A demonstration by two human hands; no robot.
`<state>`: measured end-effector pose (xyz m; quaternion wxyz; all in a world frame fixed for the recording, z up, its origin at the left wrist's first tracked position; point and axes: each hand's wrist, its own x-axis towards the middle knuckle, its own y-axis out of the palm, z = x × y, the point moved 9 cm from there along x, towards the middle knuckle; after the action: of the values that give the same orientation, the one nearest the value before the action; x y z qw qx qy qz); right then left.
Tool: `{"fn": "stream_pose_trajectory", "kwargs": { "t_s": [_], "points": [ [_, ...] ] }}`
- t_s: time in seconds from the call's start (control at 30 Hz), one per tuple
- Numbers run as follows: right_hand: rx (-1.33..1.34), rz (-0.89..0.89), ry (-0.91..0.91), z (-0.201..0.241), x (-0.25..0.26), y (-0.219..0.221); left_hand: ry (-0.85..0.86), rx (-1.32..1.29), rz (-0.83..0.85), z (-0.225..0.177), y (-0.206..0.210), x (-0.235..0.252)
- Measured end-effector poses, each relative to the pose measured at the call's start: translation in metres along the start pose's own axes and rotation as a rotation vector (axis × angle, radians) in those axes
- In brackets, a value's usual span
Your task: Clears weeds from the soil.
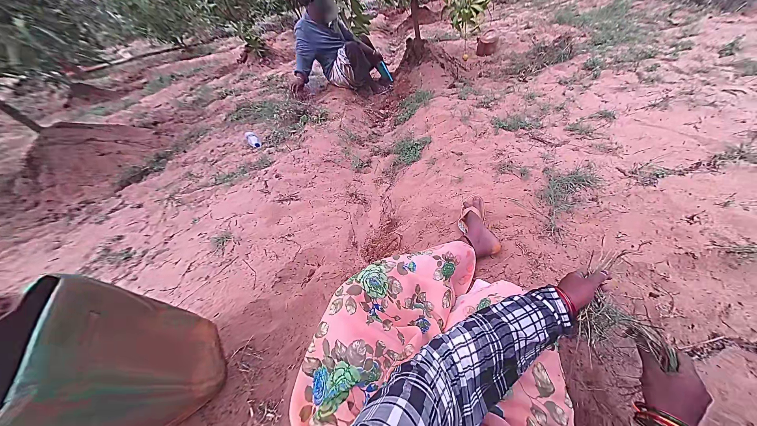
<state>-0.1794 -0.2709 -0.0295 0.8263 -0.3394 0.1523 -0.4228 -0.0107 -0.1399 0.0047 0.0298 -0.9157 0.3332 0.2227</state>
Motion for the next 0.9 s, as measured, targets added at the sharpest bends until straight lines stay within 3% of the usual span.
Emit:
{"fn": "stream_pose_trajectory", "kwargs": {
  "t_s": [0.1,0.23,0.37,0.43,0.67,0.8,0.9],
  "points": [
    [0.072,-0.135,0.081,-0.003,0.005,-0.038,0.003,-0.051,-0.109,-0.005,-0.013,-0.003],
    [0.107,-0.351,0.232,-0.042,0.002,-0.085,-0.034,-0.034,-0.221,0.01,-0.016,0.0],
    [0.144,-0.493,0.316,-0.078,0.002,-0.083,0.007,-0.119,-0.266,0.011,-0.019,0.004],
    [0.086,-0.403,0.355,-0.089,0.009,-0.063,0.034,-0.149,-0.291,0.013,-0.02,0.006],
    [-0.25,0.22,0.515,-0.13,0.068,0.052,-0.018,-0.163,-0.236,0.019,-0.017,0.008],
    [-0.296,0.255,0.624,-0.15,0.095,0.08,-0.014,-0.177,-0.22,0.02,-0.016,0.014],
    [-0.338,0.297,0.603,-0.147,0.094,0.084,-0.005,-0.211,-0.216,0.021,-0.014,0.016]
  ]
}}
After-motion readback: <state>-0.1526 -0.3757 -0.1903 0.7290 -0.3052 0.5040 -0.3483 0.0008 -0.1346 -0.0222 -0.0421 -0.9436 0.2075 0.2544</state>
